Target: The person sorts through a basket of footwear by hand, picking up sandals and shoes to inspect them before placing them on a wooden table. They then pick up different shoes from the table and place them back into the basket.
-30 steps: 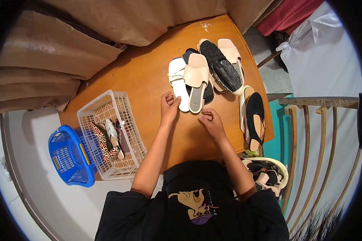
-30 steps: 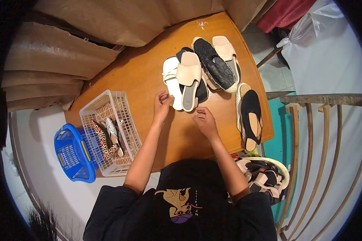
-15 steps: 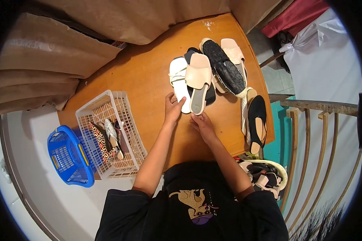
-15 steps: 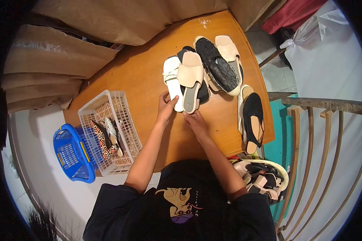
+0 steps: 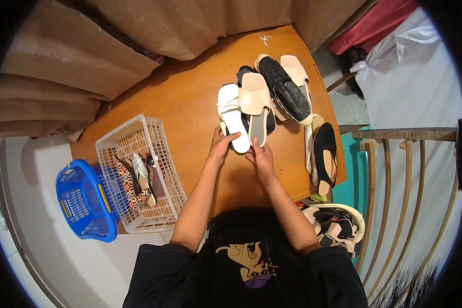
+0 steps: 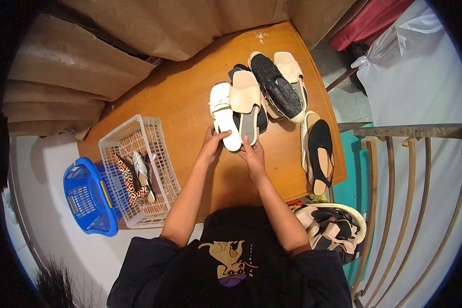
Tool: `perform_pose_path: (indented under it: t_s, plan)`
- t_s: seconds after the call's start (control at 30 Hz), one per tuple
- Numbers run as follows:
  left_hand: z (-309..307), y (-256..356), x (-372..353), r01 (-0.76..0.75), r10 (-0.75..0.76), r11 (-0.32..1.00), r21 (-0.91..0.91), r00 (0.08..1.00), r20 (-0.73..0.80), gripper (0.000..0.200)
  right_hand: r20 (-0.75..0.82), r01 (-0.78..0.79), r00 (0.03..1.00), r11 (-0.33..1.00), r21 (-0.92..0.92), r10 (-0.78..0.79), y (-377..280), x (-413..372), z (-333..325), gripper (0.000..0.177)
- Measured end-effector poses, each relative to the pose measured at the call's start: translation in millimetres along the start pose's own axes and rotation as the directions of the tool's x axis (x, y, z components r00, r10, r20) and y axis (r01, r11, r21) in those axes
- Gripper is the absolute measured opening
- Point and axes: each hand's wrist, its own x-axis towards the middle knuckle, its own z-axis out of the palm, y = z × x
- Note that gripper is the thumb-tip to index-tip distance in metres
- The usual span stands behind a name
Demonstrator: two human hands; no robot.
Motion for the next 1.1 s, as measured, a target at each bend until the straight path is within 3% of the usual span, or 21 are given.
perform_pose_path:
  t_s: [0.1, 0.2, 0.3, 0.5, 0.7, 0.83, 0.97, 1.03, 1.1]
  plan:
    - [-13.3, -8.9, -14.0, 0.030, -0.030, 0.999, -0.043, 1.000, 0.001, 0.090, 0.006, 0.023, 1.000, 0.998, 0.061, -0.023, -5.8, 1.1, 1.9, 0.048]
    - [-33.6, -16.6, -33.4, 0.108, -0.108, 0.993, 0.044, 0.994, 0.000, 0.085, -0.091, -0.010, 0.996, 0.994, -0.111, 0.000, -8.5, 2.7, 0.1, 0.062]
    - [-44.3, -31.0, -55.8, 0.122, -0.122, 0.992, 0.035, 0.993, -0.004, 0.080, -0.072, -0.014, 0.997, 0.995, -0.094, 0.008, -3.2, 4.7, -1.5, 0.064]
    - [-51.4, -51.1, -79.8, 0.127, -0.128, 0.990, -0.062, 0.992, -0.013, 0.085, -0.143, -0.013, 0.990, 0.980, -0.197, -0.016, 5.3, -1.3, -1.3, 0.062]
    - [-51.1, -52.3, -73.5, 0.151, -0.150, 0.989, 0.000, 0.987, -0.052, 0.087, -0.133, 0.016, 0.989, 0.960, -0.281, -0.056, 8.3, -3.0, 3.7, 0.057]
    - [-60.7, -54.9, -76.7, 0.136, -0.137, 0.989, -0.052, 0.990, -0.022, 0.088, -0.128, 0.009, 0.991, 0.958, -0.286, -0.047, 17.3, 0.1, 1.6, 0.054]
    - [-66.3, -47.9, -87.0, 0.176, -0.176, 0.984, 0.017, 0.984, -0.026, 0.090, -0.157, 0.054, 0.978, 0.898, -0.437, -0.135, 34.0, 11.0, -2.1, 0.051]
    - [-65.3, -48.7, -87.9, 0.158, -0.158, 0.987, -0.014, 0.987, -0.033, 0.086, -0.142, 0.108, 0.964, 0.817, -0.566, -0.226, 33.2, 7.5, -1.1, 0.054]
    - [-64.9, -49.5, -86.7, 0.161, -0.161, 0.987, -0.005, 0.987, -0.024, 0.087, -0.136, 0.111, 0.965, 0.816, -0.567, -0.226, 34.2, 5.1, -1.5, 0.062]
